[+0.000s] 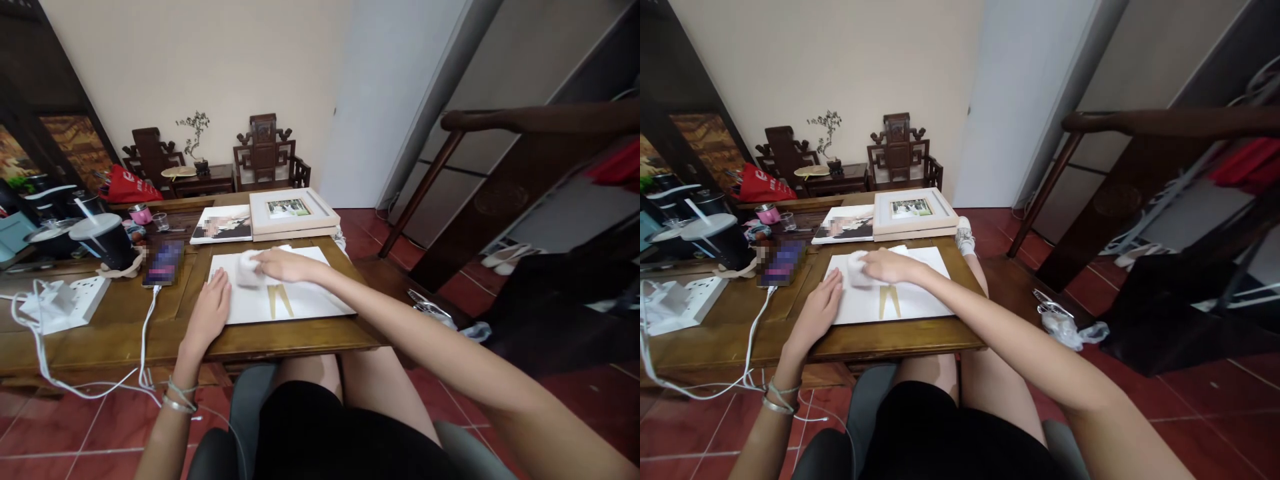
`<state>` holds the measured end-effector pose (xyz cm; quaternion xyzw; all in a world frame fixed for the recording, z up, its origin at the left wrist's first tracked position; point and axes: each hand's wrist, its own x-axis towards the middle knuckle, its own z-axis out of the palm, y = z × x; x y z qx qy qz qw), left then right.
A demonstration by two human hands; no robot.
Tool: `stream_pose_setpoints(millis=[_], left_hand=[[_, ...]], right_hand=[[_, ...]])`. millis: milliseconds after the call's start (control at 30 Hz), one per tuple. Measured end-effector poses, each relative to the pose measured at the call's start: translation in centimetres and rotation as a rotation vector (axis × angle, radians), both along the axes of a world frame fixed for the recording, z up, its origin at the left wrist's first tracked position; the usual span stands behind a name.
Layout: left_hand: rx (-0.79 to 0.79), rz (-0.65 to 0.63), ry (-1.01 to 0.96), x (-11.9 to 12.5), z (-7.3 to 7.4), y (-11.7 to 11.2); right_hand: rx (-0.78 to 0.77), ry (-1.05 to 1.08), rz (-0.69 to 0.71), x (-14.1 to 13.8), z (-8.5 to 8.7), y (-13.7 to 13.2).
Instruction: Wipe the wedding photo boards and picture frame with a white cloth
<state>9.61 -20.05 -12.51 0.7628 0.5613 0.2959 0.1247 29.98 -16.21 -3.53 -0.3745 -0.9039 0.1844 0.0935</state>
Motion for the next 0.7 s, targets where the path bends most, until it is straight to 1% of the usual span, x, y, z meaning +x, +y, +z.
stream_pose_setpoints(millis=[100,167,233,300,400,467,533,600,700], left_hand=[[0.019,-0.028,0.13,-0.2,-0.1,0.1],[0.038,-0.033,0.178,-0.2,-0.1,0.1],[0.052,-0.033,0.21,-0.2,-0.1,0.1],[0.056,-0.032,0.235,-0.2,-0.1,0.0],[0.062,-0.031,0.254,-0.1,0.0,-0.1],[0.061,-0.03,0.257,-0.1,0.0,-0.1],[0.054,-0.03,0.261,-0.1,0.0,-0.2],[0.051,-0.031,0.268,-0.1,0.0,-0.2],[0.051,-0.03,0.276,-0.1,0.0,-0.3]], right_hand=[[0.052,-0.02,-0.095,-1.7,-0.4,3.4],[0.065,-0.028,-0.1,-3.4,-0.4,5.0],[0.069,-0.044,-0.084,-5.3,-0.3,5.8],[0.065,-0.061,-0.067,-6.8,-0.1,6.0],[0.044,-0.076,-0.072,-7.7,0.3,5.9],[0.021,-0.078,-0.102,-7.1,0.4,6.1],[-0.007,-0.076,-0.154,-5.3,0.3,6.7],[-0.033,-0.067,-0.214,-2.8,0.0,7.4],[-0.061,-0.036,-0.286,1.7,-0.5,8.2]])
